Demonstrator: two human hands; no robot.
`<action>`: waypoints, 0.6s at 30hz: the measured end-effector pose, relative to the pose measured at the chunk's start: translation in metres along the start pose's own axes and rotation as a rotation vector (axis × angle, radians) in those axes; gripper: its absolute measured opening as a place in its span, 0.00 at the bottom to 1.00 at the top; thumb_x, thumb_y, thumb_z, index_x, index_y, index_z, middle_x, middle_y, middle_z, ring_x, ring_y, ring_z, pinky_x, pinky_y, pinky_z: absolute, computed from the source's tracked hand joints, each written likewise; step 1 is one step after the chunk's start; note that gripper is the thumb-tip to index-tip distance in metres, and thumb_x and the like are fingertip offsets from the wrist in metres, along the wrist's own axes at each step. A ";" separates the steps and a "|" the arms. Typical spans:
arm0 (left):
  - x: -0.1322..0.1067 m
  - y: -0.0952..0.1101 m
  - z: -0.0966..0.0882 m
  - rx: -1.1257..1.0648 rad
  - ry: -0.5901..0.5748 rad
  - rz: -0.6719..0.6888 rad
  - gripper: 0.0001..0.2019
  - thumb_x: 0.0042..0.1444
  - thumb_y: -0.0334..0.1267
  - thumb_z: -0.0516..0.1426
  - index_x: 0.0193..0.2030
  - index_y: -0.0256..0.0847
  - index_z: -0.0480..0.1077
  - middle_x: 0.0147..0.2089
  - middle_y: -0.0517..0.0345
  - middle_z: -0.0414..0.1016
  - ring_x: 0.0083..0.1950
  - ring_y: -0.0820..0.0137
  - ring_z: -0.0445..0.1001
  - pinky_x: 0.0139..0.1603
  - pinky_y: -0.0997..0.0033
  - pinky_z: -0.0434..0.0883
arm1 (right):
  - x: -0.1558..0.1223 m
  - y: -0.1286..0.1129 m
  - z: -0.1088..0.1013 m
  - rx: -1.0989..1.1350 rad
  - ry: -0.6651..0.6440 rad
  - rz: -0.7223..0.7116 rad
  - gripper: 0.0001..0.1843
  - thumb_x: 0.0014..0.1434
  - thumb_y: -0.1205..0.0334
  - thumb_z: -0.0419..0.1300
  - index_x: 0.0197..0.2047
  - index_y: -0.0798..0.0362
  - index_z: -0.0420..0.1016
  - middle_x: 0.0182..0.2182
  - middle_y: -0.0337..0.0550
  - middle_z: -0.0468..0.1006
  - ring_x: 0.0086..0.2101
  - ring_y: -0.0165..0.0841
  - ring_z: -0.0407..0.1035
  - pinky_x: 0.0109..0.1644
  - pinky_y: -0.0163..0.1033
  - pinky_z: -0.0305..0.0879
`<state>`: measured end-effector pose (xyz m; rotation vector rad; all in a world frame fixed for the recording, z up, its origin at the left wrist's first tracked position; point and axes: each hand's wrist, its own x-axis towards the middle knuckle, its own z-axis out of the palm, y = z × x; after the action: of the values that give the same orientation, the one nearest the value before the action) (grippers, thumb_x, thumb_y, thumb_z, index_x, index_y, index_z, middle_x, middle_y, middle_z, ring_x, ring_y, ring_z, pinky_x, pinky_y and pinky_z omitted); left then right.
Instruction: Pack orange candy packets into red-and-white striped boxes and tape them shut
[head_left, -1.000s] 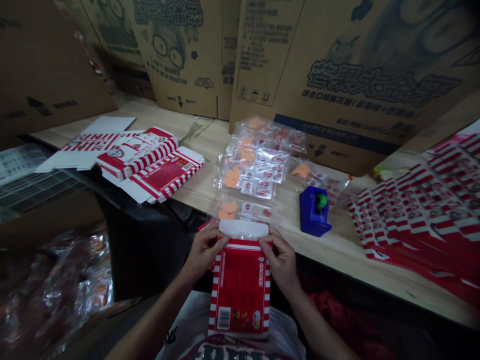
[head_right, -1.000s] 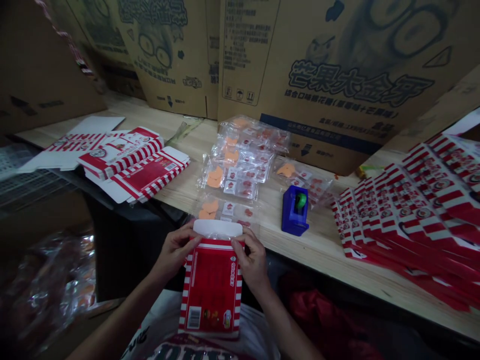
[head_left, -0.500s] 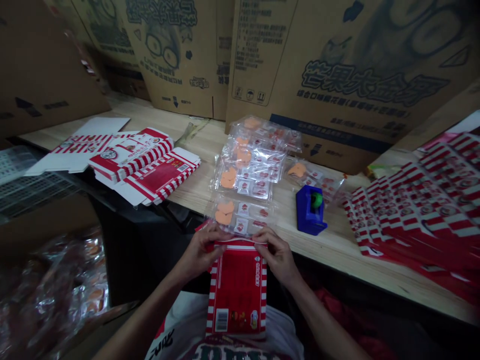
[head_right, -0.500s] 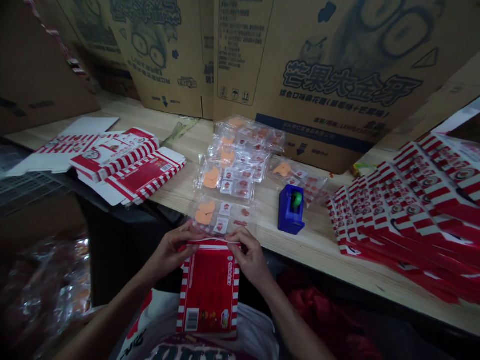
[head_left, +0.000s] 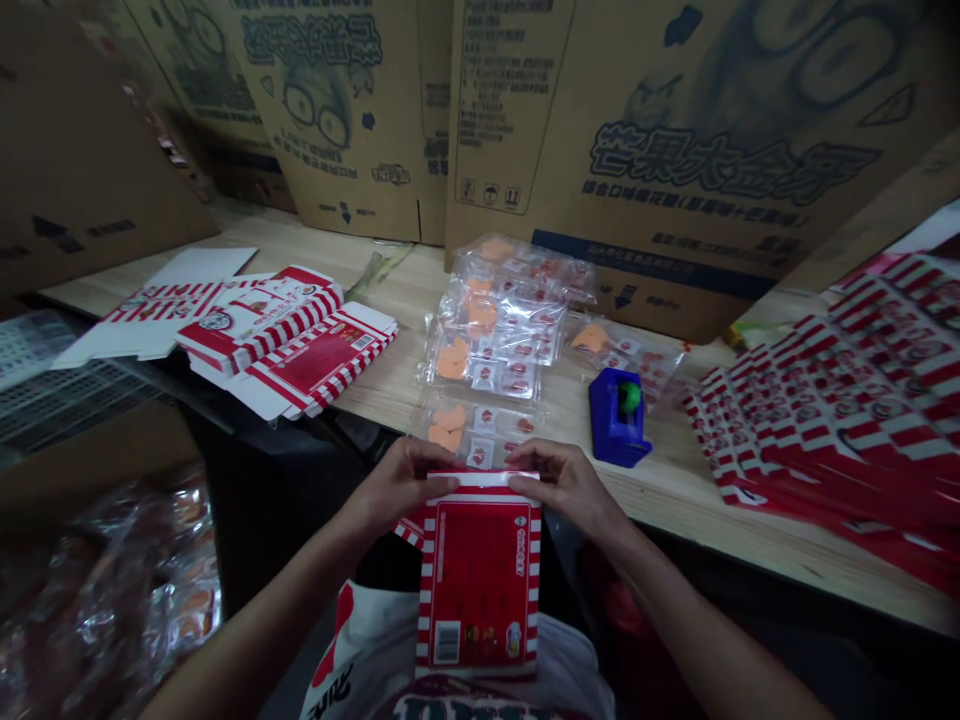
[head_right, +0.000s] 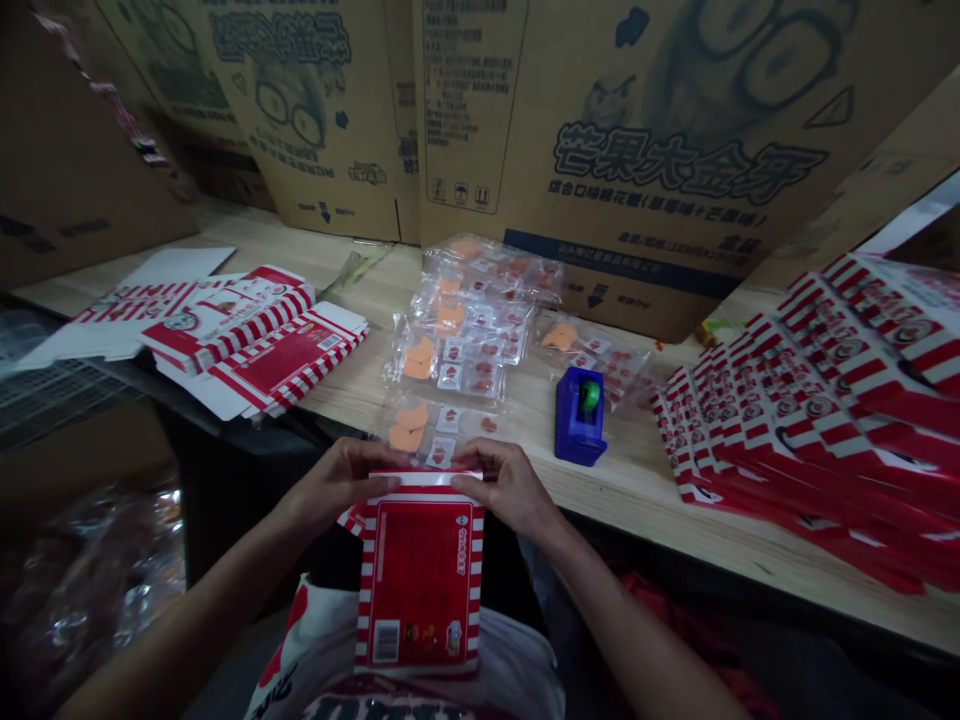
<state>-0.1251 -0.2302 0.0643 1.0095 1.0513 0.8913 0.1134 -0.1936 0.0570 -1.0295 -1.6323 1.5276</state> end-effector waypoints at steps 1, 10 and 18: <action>0.002 0.003 -0.001 -0.004 -0.017 -0.024 0.14 0.42 0.39 0.68 0.36 0.34 0.80 0.31 0.52 0.81 0.28 0.68 0.76 0.30 0.71 0.70 | 0.002 -0.003 -0.001 0.012 -0.016 0.006 0.10 0.48 0.57 0.69 0.31 0.54 0.77 0.26 0.39 0.79 0.27 0.32 0.71 0.30 0.34 0.66; 0.002 0.015 -0.002 0.416 -0.107 0.240 0.09 0.53 0.38 0.62 0.37 0.36 0.80 0.36 0.50 0.81 0.36 0.65 0.77 0.38 0.69 0.72 | -0.006 -0.012 -0.003 -0.187 -0.041 -0.149 0.09 0.58 0.59 0.62 0.29 0.54 0.77 0.29 0.43 0.80 0.30 0.34 0.72 0.34 0.36 0.66; -0.009 -0.015 0.012 0.493 0.052 0.463 0.07 0.57 0.34 0.59 0.38 0.37 0.78 0.39 0.48 0.82 0.41 0.63 0.79 0.45 0.65 0.74 | -0.031 0.020 0.022 -0.171 0.241 -0.287 0.02 0.58 0.65 0.63 0.33 0.51 0.77 0.36 0.45 0.81 0.38 0.37 0.75 0.45 0.40 0.69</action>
<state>-0.1141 -0.2453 0.0546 1.6973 1.1282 1.0556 0.1106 -0.2308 0.0362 -0.9774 -1.6751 1.0500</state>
